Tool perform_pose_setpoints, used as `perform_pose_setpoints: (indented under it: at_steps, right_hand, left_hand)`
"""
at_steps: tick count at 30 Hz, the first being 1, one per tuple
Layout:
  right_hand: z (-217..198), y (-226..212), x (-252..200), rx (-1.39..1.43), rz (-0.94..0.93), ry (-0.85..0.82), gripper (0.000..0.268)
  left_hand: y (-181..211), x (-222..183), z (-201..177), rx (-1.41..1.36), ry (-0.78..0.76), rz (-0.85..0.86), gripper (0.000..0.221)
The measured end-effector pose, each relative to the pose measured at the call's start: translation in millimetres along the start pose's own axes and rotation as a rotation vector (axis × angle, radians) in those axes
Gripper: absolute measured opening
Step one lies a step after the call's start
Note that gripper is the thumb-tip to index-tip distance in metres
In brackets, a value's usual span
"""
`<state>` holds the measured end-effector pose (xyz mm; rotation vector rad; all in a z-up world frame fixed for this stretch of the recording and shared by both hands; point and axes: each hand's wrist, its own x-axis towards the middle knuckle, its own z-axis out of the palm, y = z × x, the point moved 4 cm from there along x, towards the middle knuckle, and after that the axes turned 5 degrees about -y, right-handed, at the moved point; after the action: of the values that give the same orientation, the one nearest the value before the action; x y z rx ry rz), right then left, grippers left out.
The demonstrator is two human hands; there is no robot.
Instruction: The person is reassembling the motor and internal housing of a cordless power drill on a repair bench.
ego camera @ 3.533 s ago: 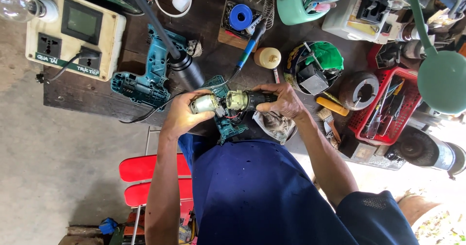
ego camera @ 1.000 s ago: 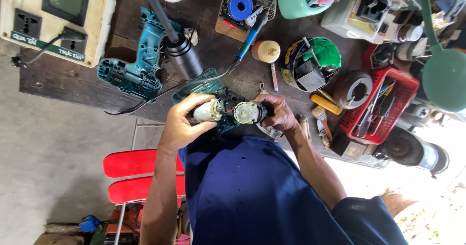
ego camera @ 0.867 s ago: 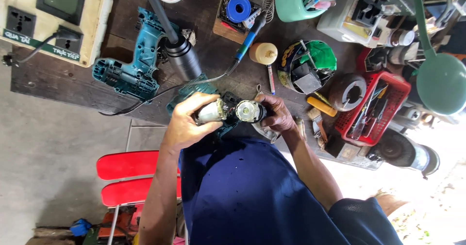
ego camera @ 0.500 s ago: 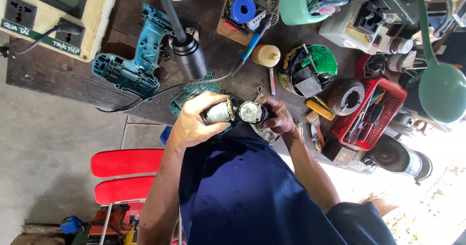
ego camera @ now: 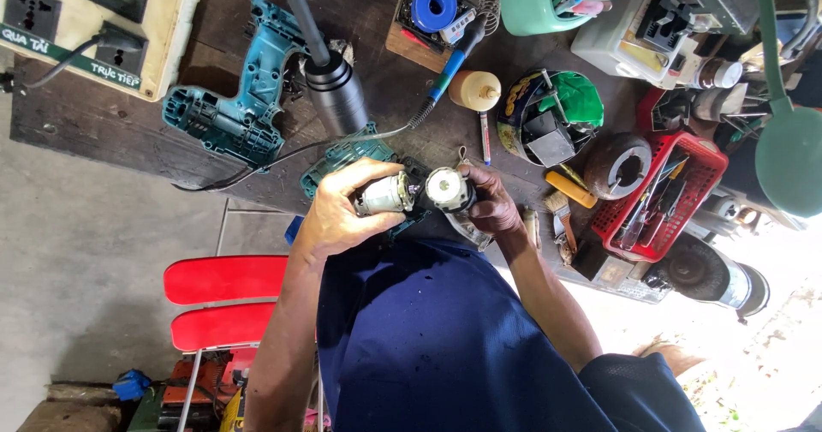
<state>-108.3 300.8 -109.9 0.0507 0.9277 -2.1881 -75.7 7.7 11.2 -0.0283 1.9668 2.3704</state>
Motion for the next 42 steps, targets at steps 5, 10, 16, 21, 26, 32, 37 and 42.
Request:
perform_pose_setpoints:
  at_steps: [5, 10, 16, 21, 26, 32, 37, 42]
  right_hand:
    - [-6, 6, 0, 0.047, 0.012, -0.014, 0.069]
    - [-7, 0, 0, -0.102, 0.013, 0.004, 0.073]
    - [-6, -5, -1, -0.072, 0.015, 0.024, 0.074]
    - [-2, -11, 0, -0.045, -0.009, 0.013, 0.073]
    - [-9, -9, -6, -0.022, -0.030, 0.017, 0.075]
    - [-10, -11, -8, -0.034, -0.009, 0.029, 0.075]
    - [2, -16, -7, -0.087, 0.001, 0.027, 0.071]
    - [-8, -12, -10, -0.081, 0.002, 0.044, 0.076]
  left_hand:
    - [2, -1, -1, -0.040, 0.006, -0.014, 0.050]
    - [-3, -3, -2, -0.030, -0.020, -0.046, 0.049]
    - [-3, -4, -4, -0.044, 0.002, -0.075, 0.051]
    - [-40, -20, -13, -0.230, 0.034, 0.004, 0.057]
    - [-63, -28, -21, -0.466, -0.014, 0.132, 0.063]
    - [-72, -33, -20, -0.534, -0.011, 0.176, 0.062]
    - [-77, -35, -20, -0.536, -0.015, 0.177, 0.060]
    - [-85, -36, -21, -0.531, -0.014, 0.179, 0.062]
